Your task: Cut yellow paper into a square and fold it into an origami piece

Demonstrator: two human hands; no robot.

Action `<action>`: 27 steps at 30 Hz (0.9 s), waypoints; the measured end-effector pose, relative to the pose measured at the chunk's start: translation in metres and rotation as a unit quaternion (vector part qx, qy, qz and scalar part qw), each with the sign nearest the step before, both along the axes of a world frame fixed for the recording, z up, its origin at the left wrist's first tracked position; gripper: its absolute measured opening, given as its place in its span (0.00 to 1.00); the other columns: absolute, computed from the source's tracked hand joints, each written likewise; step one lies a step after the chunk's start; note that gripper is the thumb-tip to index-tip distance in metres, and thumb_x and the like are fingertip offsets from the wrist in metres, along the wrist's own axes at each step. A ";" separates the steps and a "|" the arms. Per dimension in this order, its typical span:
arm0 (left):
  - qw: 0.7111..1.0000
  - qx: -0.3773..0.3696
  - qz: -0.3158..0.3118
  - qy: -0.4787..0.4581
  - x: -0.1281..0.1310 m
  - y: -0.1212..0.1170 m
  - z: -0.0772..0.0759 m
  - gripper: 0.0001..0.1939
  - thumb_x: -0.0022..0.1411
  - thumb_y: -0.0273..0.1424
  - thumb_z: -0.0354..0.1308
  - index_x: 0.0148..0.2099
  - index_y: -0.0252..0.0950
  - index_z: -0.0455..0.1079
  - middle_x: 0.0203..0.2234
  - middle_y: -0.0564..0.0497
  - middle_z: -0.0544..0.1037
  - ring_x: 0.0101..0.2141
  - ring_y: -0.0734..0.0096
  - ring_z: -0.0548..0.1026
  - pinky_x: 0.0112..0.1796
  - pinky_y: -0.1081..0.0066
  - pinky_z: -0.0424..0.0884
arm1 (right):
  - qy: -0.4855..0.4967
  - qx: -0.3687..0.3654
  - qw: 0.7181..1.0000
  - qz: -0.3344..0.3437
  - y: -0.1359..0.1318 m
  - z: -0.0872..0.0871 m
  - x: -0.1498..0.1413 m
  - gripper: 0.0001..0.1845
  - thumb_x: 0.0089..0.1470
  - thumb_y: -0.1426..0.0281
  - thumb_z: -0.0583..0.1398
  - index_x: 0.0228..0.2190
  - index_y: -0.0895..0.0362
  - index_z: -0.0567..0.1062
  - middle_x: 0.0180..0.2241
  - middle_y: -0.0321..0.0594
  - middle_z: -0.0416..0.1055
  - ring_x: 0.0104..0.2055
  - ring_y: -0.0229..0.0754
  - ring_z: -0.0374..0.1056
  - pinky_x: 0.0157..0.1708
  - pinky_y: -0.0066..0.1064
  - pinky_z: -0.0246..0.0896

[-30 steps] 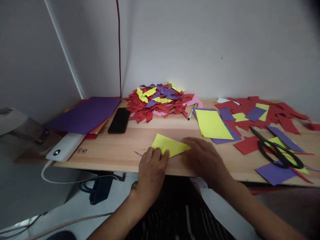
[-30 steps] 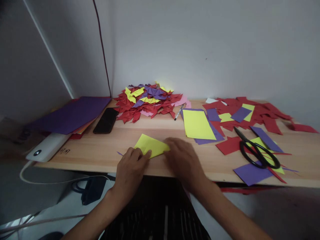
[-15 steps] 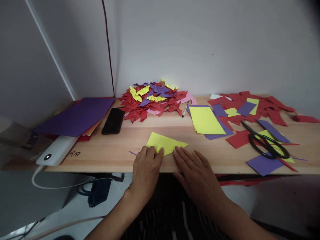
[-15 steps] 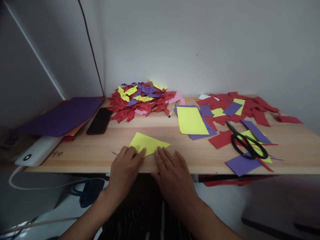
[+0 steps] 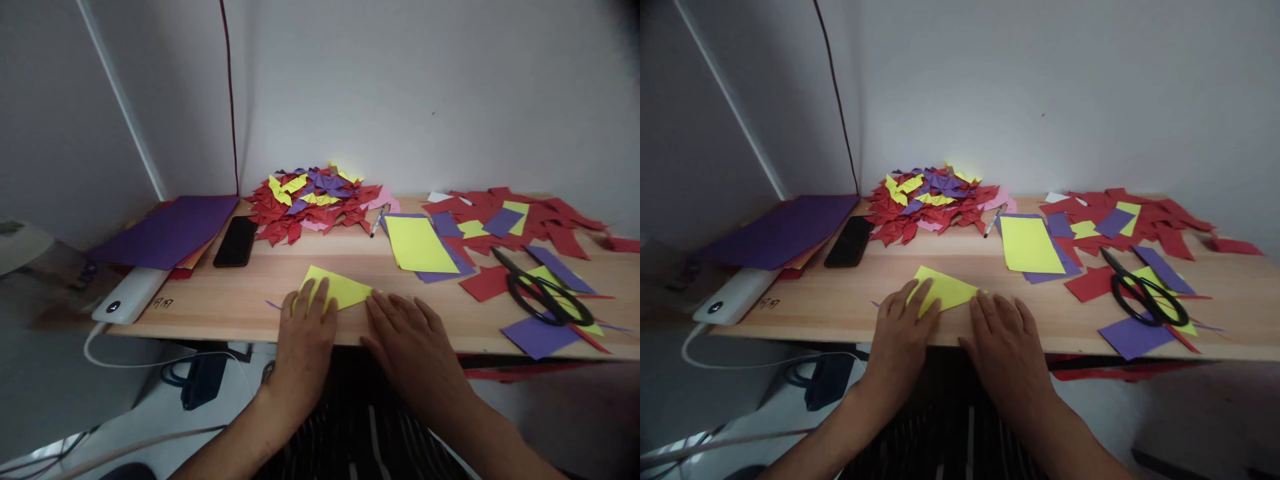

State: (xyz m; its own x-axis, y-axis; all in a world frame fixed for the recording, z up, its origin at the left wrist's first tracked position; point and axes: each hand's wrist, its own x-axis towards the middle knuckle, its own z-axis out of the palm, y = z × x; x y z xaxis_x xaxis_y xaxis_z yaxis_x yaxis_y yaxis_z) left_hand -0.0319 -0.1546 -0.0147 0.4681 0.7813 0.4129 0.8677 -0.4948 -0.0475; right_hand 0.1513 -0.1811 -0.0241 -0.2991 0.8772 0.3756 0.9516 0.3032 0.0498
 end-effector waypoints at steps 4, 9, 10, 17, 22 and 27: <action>0.996 -0.018 -0.086 0.006 0.014 -0.004 -0.007 0.22 0.69 0.29 0.44 0.64 0.36 0.59 0.62 0.49 0.64 0.64 0.59 0.55 0.63 0.51 0.51 | 0.009 0.009 1.000 -0.002 0.000 -0.001 0.000 0.21 0.62 0.63 0.53 0.51 0.60 0.74 0.55 0.45 0.71 0.55 0.54 0.64 0.57 0.50 0.51; 0.995 -0.056 -0.081 0.019 0.014 -0.007 -0.015 0.23 0.71 0.33 0.40 0.64 0.32 0.60 0.62 0.46 0.64 0.64 0.61 0.57 0.63 0.53 0.51 | 0.005 0.018 1.000 -0.001 0.000 -0.002 0.002 0.21 0.63 0.64 0.52 0.50 0.61 0.75 0.55 0.44 0.71 0.55 0.53 0.64 0.57 0.48 0.51; 0.996 -0.055 -0.074 0.016 0.011 -0.008 -0.017 0.23 0.71 0.34 0.40 0.63 0.32 0.60 0.63 0.46 0.63 0.64 0.62 0.58 0.63 0.54 0.52 | 0.001 0.017 1.000 -0.001 0.000 -0.002 0.002 0.21 0.63 0.64 0.52 0.50 0.61 0.75 0.55 0.45 0.70 0.55 0.53 0.64 0.57 0.49 0.51; 0.998 -0.056 -0.031 0.020 -0.020 -0.023 -0.019 0.25 0.70 0.39 0.44 0.63 0.32 0.61 0.63 0.45 0.63 0.63 0.59 0.59 0.62 0.54 0.56 | -0.010 -0.001 1.000 -0.002 -0.001 -0.002 0.001 0.23 0.63 0.64 0.51 0.53 0.63 0.73 0.57 0.47 0.68 0.56 0.56 0.63 0.57 0.51 0.50; 0.998 -0.049 -0.013 0.022 -0.031 -0.027 -0.016 0.24 0.69 0.39 0.46 0.62 0.33 0.63 0.63 0.48 0.63 0.63 0.55 0.59 0.61 0.51 0.56 | -0.013 -0.008 1.000 0.007 0.000 0.001 0.006 0.23 0.63 0.65 0.51 0.53 0.64 0.72 0.56 0.47 0.69 0.56 0.57 0.63 0.57 0.52 0.51; 0.999 -0.043 -0.007 0.027 -0.030 -0.027 -0.017 0.24 0.69 0.39 0.46 0.62 0.35 0.63 0.63 0.48 0.63 0.63 0.53 0.59 0.61 0.50 0.57 | -0.011 -0.024 0.999 0.019 0.001 0.011 0.001 0.24 0.62 0.63 0.51 0.55 0.61 0.71 0.57 0.47 0.68 0.60 0.59 0.60 0.57 0.55 0.51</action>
State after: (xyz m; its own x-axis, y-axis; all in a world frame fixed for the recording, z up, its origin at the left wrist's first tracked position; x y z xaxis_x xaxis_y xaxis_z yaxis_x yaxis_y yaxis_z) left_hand -0.0619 -0.1819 -0.0322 0.4987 0.8061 0.3186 0.8581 -0.5109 -0.0506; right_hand 0.1523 -0.1799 -0.0132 -0.3406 0.8815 0.3271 0.9381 0.3419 0.0553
